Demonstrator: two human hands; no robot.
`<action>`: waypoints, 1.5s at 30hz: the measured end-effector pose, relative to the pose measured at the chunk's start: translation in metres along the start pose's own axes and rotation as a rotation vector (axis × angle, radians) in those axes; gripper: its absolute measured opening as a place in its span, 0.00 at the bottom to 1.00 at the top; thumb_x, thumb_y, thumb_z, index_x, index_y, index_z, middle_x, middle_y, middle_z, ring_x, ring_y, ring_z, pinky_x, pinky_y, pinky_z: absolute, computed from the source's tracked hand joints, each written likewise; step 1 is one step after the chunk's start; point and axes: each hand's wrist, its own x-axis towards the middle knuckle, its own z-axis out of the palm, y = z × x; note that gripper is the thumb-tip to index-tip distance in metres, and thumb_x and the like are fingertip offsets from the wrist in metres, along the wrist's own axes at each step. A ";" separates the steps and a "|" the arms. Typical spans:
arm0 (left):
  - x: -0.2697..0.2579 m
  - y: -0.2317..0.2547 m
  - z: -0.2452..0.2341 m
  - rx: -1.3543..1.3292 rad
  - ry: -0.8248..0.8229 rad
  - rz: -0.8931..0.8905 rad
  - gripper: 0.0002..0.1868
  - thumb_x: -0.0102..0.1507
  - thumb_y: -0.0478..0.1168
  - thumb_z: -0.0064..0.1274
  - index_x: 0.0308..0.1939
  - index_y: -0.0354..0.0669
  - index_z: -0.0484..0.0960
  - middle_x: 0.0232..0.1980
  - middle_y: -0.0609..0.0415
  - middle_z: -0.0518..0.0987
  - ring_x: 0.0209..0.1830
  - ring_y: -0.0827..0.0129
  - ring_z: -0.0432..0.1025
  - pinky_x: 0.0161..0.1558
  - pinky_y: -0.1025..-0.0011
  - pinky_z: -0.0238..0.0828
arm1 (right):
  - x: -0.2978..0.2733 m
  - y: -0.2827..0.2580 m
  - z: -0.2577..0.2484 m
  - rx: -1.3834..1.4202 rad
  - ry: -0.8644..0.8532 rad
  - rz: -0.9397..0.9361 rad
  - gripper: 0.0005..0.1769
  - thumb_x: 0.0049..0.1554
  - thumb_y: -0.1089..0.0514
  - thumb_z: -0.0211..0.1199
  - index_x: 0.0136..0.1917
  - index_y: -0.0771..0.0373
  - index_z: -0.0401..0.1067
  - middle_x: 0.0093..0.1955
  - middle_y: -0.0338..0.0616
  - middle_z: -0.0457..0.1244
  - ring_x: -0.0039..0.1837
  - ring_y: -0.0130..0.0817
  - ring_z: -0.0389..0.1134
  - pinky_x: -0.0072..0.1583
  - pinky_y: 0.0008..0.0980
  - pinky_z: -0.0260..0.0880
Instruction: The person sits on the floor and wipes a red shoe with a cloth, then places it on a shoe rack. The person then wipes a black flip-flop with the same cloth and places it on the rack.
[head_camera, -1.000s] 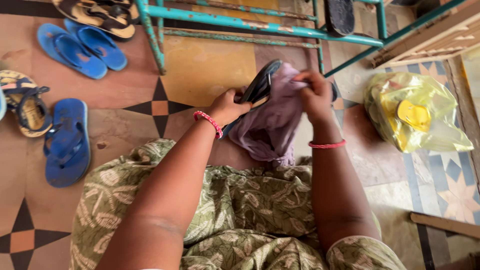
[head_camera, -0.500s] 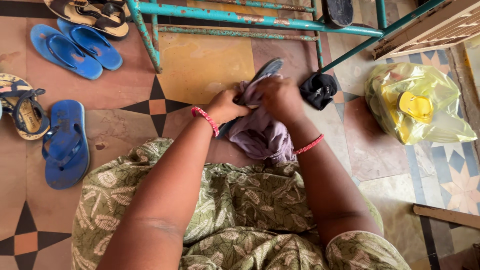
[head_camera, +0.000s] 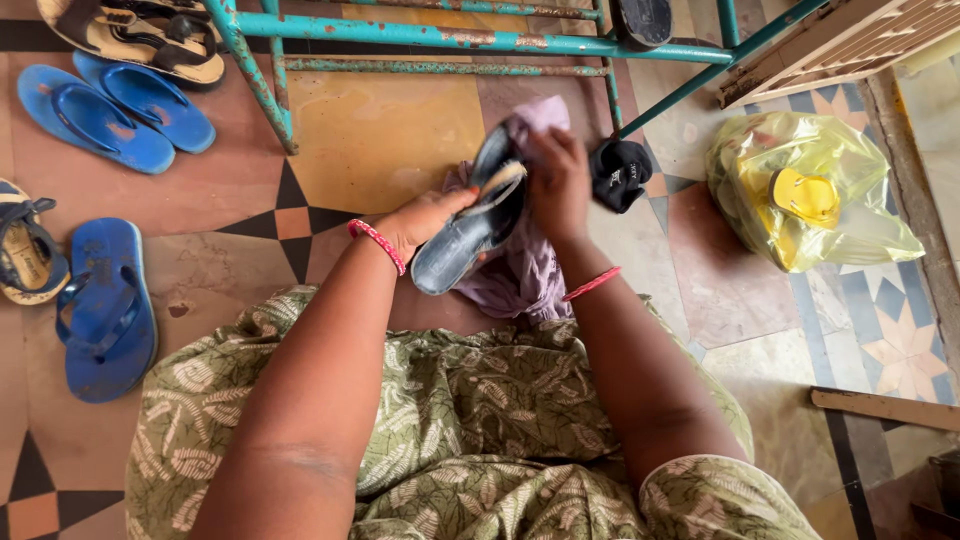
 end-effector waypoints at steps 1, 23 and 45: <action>-0.001 0.001 -0.003 -0.042 0.013 0.024 0.21 0.69 0.54 0.46 0.53 0.40 0.79 0.41 0.43 0.84 0.31 0.54 0.81 0.33 0.58 0.81 | -0.006 -0.004 0.004 0.032 -0.063 -0.028 0.24 0.50 0.73 0.59 0.60 0.69 0.77 0.62 0.58 0.65 0.64 0.55 0.68 0.65 0.40 0.69; 0.063 -0.037 -0.018 0.144 0.632 0.475 0.37 0.69 0.69 0.38 0.65 0.42 0.75 0.64 0.55 0.76 0.61 0.69 0.70 0.60 0.68 0.64 | -0.018 -0.050 0.012 0.283 -0.613 -0.050 0.36 0.67 0.46 0.49 0.82 0.66 0.51 0.86 0.60 0.42 0.86 0.55 0.41 0.82 0.46 0.40; 0.035 0.003 -0.059 -0.305 0.636 0.292 0.38 0.64 0.72 0.38 0.51 0.40 0.76 0.41 0.38 0.81 0.33 0.52 0.80 0.32 0.58 0.76 | -0.058 -0.107 0.035 0.509 -0.440 -0.068 0.29 0.50 0.79 0.50 0.60 0.62 0.75 0.70 0.55 0.62 0.72 0.52 0.65 0.72 0.40 0.65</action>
